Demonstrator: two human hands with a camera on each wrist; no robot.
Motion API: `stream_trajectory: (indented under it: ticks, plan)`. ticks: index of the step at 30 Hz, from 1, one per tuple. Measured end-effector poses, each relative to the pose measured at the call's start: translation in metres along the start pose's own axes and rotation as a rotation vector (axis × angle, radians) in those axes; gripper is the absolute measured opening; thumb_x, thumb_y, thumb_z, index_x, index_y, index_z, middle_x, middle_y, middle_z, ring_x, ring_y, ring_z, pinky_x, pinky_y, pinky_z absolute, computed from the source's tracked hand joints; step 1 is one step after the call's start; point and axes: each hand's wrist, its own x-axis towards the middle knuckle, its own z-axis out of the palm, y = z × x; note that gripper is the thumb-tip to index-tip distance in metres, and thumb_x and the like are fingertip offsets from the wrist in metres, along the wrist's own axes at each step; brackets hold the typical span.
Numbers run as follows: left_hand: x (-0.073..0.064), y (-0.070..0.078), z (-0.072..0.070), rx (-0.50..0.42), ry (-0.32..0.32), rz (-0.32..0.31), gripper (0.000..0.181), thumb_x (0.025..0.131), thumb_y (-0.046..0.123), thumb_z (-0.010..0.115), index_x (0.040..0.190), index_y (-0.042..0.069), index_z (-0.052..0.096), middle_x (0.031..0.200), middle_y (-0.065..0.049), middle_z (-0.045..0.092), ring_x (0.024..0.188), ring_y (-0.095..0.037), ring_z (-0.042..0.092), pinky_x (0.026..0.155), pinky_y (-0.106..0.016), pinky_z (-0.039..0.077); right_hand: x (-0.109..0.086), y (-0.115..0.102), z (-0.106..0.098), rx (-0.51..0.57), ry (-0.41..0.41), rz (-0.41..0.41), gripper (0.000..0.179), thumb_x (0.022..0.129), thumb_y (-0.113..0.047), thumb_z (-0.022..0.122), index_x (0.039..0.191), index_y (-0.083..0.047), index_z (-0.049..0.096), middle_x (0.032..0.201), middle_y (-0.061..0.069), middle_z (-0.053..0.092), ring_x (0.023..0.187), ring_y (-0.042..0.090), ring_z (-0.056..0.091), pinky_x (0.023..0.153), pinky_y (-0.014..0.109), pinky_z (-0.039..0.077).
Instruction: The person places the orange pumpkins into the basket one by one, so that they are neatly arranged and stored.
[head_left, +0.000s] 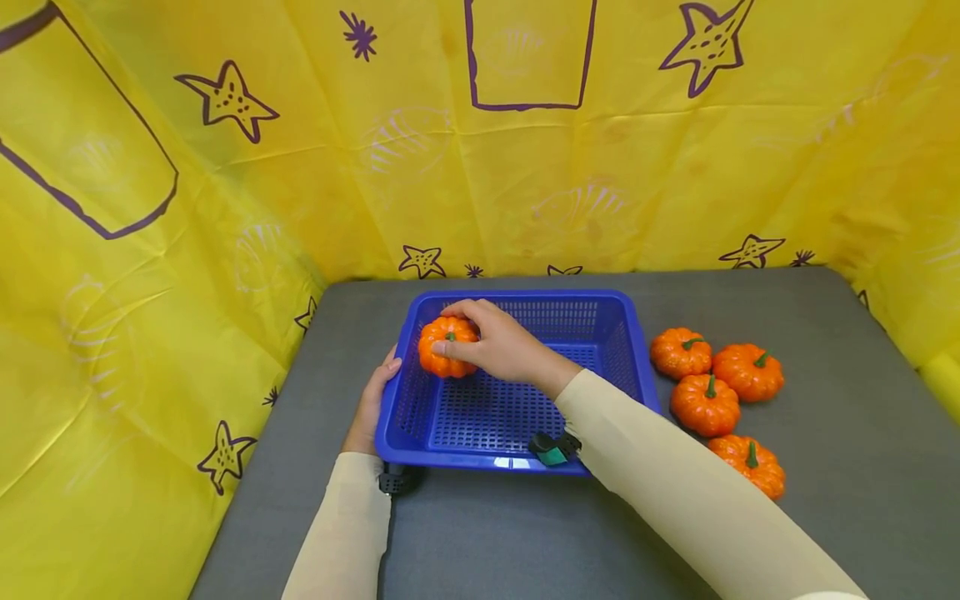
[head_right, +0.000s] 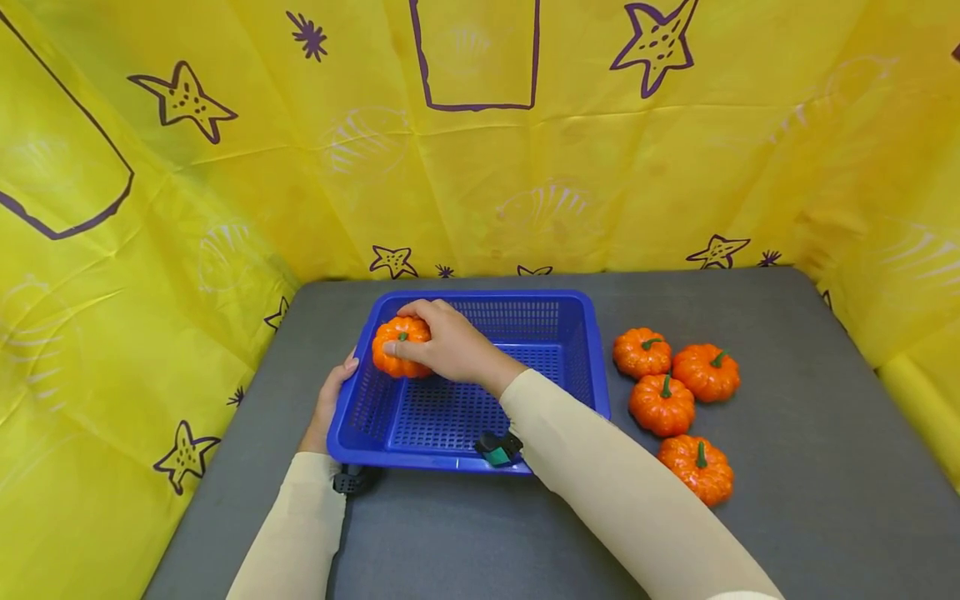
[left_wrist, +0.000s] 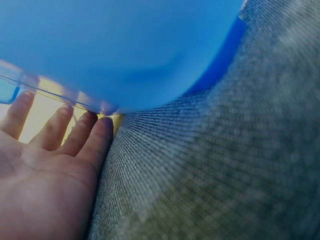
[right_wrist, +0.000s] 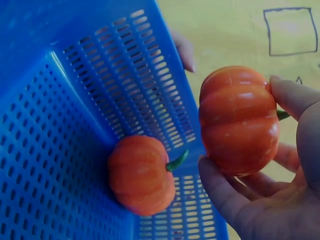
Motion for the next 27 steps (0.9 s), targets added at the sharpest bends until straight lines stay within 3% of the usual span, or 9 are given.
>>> stream_trajectory:
  ticks: [9, 18, 27]
  plan:
    - [-0.001, -0.001, -0.001, 0.0, 0.0, 0.0, 0.061, 0.111, 0.043, 0.038, 0.172, 0.039, 0.029, 0.166, -0.012, 0.041, 0.139, -0.043, 0.049, 0.105, -0.055, 0.051, 0.009, 0.006, -0.001, -0.016, 0.013, -0.008, 0.058, 0.102, -0.04, 0.076, 0.15, -0.009, 0.063, 0.136, 0.011, 0.059, 0.117, 0.026, 0.059, 0.099, 0.042, 0.054]
    - [-0.002, 0.002, 0.0, -0.003, -0.015, -0.001, 0.061, 0.112, 0.043, 0.038, 0.172, 0.04, 0.028, 0.168, -0.01, 0.04, 0.135, -0.037, 0.055, 0.106, -0.055, 0.051, 0.012, 0.019, 0.009, -0.085, -0.123, -0.02, 0.059, 0.102, -0.041, 0.077, 0.149, -0.009, 0.064, 0.135, 0.008, 0.062, 0.117, 0.024, 0.058, 0.1, 0.038, 0.054]
    - [-0.001, 0.004, 0.002, 0.006, -0.029, 0.011, 0.062, 0.113, 0.042, 0.036, 0.174, 0.039, 0.025, 0.174, -0.006, 0.032, 0.145, -0.034, 0.046, 0.111, -0.049, 0.048, 0.013, 0.025, 0.015, -0.094, -0.313, -0.041, 0.058, 0.099, -0.042, 0.082, 0.146, -0.012, 0.067, 0.134, 0.002, 0.066, 0.117, 0.022, 0.059, 0.104, 0.038, 0.049]
